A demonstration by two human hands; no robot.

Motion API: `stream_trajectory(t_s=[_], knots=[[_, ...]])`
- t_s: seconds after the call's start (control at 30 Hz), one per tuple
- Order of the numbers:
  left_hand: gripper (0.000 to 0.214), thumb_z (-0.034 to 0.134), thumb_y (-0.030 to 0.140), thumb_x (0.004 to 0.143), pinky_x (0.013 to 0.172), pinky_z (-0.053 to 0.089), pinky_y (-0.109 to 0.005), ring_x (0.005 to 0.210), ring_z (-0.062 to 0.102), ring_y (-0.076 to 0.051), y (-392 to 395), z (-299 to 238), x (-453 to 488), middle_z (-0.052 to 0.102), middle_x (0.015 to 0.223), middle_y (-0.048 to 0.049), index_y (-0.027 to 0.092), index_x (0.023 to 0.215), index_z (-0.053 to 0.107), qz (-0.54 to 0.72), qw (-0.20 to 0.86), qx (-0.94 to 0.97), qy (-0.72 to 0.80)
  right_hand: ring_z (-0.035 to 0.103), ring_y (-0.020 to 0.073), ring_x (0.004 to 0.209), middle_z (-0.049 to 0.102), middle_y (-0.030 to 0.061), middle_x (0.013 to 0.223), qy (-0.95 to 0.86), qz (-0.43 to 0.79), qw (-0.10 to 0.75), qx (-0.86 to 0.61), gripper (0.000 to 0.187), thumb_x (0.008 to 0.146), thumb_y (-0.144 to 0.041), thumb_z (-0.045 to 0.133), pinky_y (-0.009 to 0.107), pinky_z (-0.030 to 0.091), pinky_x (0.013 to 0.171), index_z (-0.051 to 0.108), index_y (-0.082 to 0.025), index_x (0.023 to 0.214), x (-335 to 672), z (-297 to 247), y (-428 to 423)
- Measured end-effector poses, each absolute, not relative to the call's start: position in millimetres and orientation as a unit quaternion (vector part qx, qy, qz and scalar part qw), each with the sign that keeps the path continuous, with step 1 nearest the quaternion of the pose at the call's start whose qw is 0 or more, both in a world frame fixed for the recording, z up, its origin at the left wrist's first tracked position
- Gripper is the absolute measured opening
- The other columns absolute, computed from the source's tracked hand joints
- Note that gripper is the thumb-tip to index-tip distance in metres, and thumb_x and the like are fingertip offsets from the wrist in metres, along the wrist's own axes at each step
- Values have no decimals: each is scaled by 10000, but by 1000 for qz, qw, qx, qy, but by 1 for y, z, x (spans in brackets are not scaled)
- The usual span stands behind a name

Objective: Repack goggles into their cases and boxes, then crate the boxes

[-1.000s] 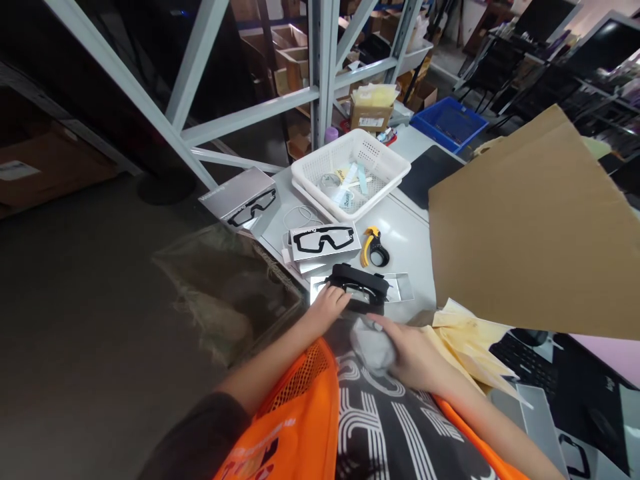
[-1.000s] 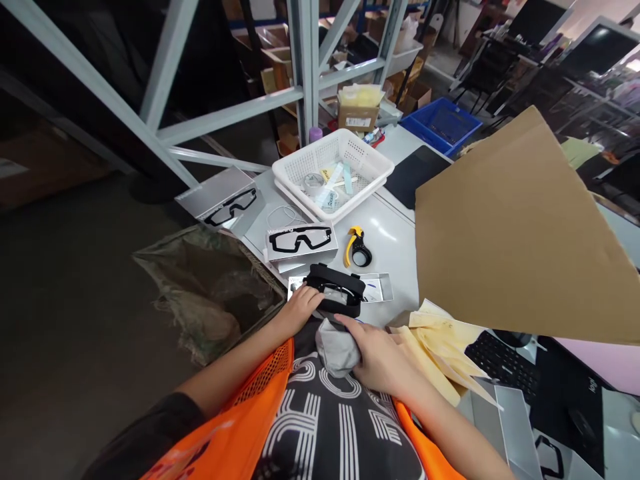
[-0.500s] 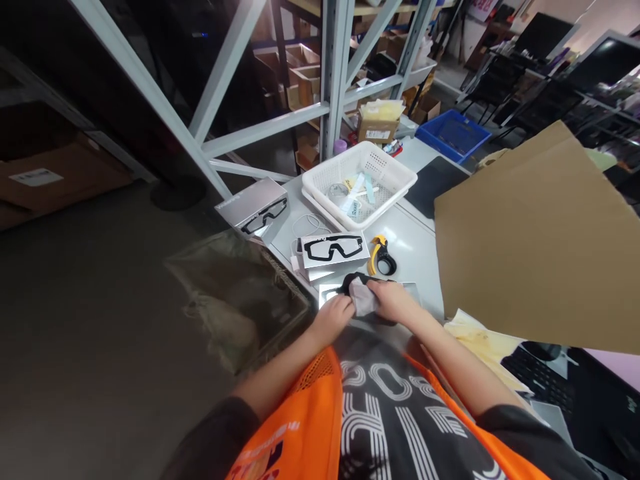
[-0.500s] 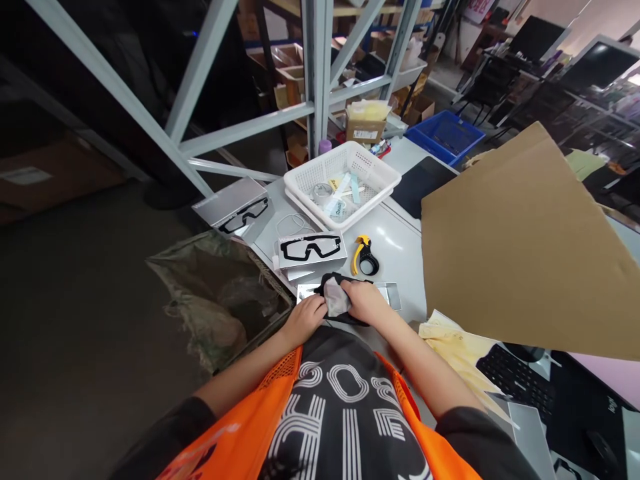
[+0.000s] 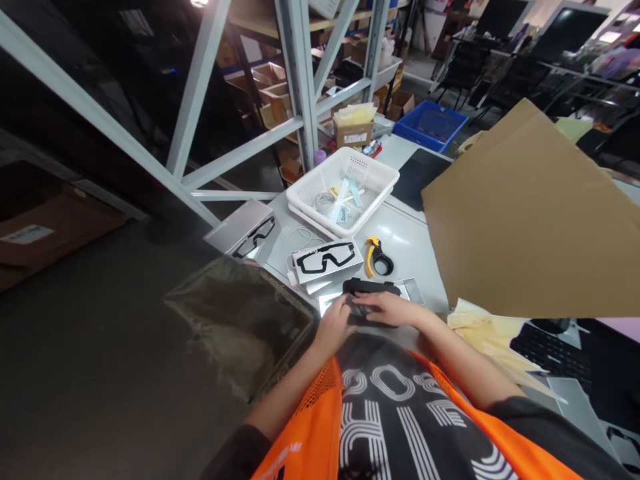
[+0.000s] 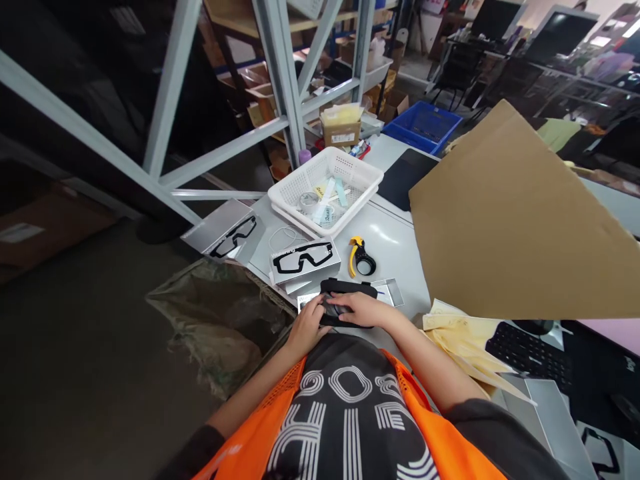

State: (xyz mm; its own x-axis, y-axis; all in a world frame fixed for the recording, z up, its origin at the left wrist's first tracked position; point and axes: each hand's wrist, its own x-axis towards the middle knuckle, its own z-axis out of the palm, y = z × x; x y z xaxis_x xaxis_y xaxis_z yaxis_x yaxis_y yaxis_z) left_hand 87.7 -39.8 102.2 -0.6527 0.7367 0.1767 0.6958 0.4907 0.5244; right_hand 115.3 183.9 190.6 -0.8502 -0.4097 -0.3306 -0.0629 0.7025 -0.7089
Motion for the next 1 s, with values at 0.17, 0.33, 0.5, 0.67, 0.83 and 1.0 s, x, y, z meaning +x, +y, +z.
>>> stream_trajectory(t_s=[0.17, 0.33, 0.5, 0.67, 0.83, 1.0], knots=[[318, 794, 214, 791, 1007, 514, -525, 1239, 594, -358, -35, 108, 85, 518, 1437, -222, 179, 988, 547, 256, 62, 400, 878, 561, 283, 1345, 606, 90, 1438, 885, -454, 102, -24, 478, 876, -220, 639, 479, 441, 1145, 648, -260, 1352, 176, 182, 212], [357, 793, 269, 799, 980, 515, -515, 1209, 602, -368, -37, 108, 85, 574, 1352, -220, 171, 1074, 588, 224, 2, 428, 876, 607, 280, 1260, 646, 116, 1344, 903, -423, -10, 67, 498, 800, -179, 692, 502, 481, 1093, 659, -236, 1293, 226, 156, 220], [575, 791, 384, 767, 1097, 401, -580, 1387, 441, -427, -21, 119, 77, 450, 1467, -275, 144, 1234, 559, 212, -69, 498, 838, 525, 297, 1330, 551, 149, 1419, 909, -414, -39, 37, 685, 704, -65, 702, 521, 452, 1107, 580, -233, 1357, 228, 127, 206], [993, 817, 286, 643, 1173, 204, -667, 1387, 408, -446, 16, 148, 57, 452, 1479, -255, 138, 1507, 352, 115, 3, 523, 845, 594, 267, 1228, 608, 139, 1286, 896, -430, -97, 50, 479, 772, -91, 646, 473, 516, 1041, 644, -215, 1235, 216, 111, 201], [636, 732, 261, 687, 1035, 435, -511, 1144, 576, -342, 23, 163, 48, 637, 1170, -149, 144, 1289, 561, 166, 79, 482, 857, 637, 248, 1140, 616, 151, 1264, 870, -427, -174, 174, 562, 791, -63, 517, 477, 550, 990, 570, -190, 1336, 213, 110, 213], [630, 752, 260, 620, 972, 508, -458, 1103, 607, -306, -8, 194, 48, 635, 1160, -107, 190, 1221, 577, 310, 156, 449, 824, 602, 284, 1249, 650, 119, 1336, 916, -387, -54, 91, 655, 820, -111, 569, 468, 484, 1069, 506, -236, 1460, 210, 154, 213]])
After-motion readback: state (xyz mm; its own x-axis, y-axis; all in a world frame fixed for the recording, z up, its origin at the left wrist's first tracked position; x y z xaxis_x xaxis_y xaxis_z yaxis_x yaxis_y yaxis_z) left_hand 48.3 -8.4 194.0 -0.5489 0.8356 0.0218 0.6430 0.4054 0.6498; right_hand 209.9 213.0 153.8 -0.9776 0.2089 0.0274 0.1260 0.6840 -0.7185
